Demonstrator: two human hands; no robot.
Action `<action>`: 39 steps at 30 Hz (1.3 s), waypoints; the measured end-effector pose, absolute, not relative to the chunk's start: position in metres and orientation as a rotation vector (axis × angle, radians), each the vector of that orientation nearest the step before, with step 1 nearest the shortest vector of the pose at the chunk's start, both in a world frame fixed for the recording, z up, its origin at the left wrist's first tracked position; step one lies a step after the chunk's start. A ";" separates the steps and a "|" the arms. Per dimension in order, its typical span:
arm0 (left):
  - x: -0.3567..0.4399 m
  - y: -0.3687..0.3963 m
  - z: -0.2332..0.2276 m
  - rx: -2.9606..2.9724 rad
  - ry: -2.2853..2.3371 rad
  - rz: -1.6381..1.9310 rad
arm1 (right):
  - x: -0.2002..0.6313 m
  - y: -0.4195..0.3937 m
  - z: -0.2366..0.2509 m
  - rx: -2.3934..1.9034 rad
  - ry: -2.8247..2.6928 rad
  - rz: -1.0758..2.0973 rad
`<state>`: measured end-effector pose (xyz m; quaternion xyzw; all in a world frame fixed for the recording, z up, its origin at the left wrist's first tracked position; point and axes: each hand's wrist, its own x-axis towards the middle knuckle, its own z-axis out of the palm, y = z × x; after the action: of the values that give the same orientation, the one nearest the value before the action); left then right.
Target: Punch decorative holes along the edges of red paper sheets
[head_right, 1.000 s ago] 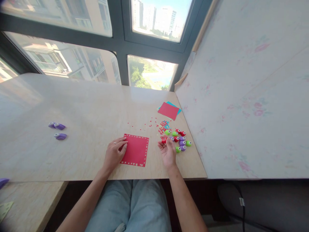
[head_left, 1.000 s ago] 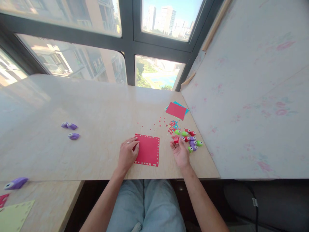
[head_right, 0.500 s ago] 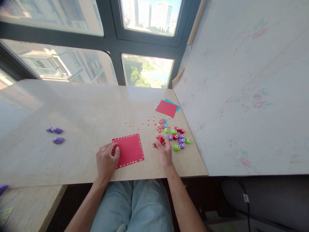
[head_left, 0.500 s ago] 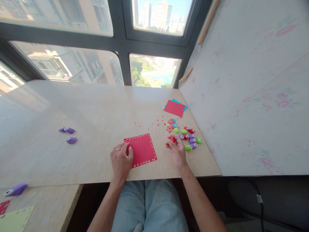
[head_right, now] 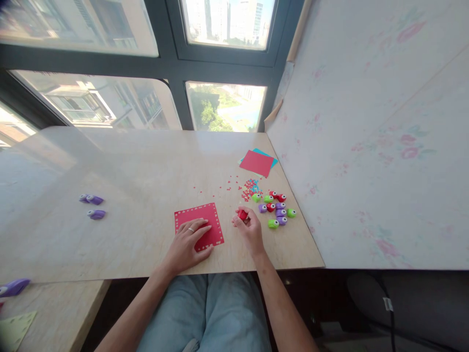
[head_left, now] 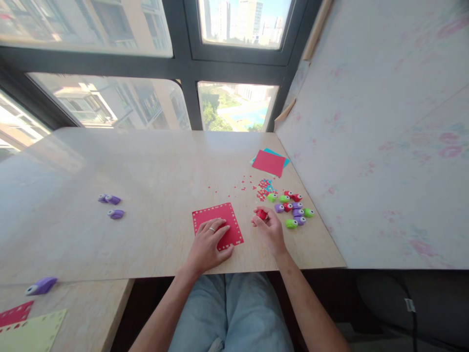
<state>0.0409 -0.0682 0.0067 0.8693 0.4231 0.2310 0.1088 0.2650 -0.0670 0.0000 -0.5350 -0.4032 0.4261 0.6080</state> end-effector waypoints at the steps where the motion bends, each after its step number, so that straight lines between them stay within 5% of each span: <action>1: 0.042 -0.067 0.007 2.543 1.260 0.699 | 0.265 -0.067 0.000 -1.239 -0.935 0.980; 12: 0.042 -0.067 0.002 2.324 1.331 0.896 | 0.263 -0.070 0.004 -1.228 -0.951 1.000; 21: 0.033 -0.063 0.005 1.763 1.343 1.131 | 0.241 -0.069 0.003 -0.888 -0.965 1.477; 28: 0.033 -0.063 0.003 1.743 1.342 1.104 | 0.240 -0.053 0.010 -1.099 -0.866 0.497; 39: 0.033 -0.064 0.003 2.077 1.273 0.990 | 0.240 -0.055 0.006 -1.164 -0.674 0.789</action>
<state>0.0331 -0.0637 0.0031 0.7640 0.4685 0.3641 0.2534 0.2400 -0.0552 0.0062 -0.5247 -0.3038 0.3556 0.7113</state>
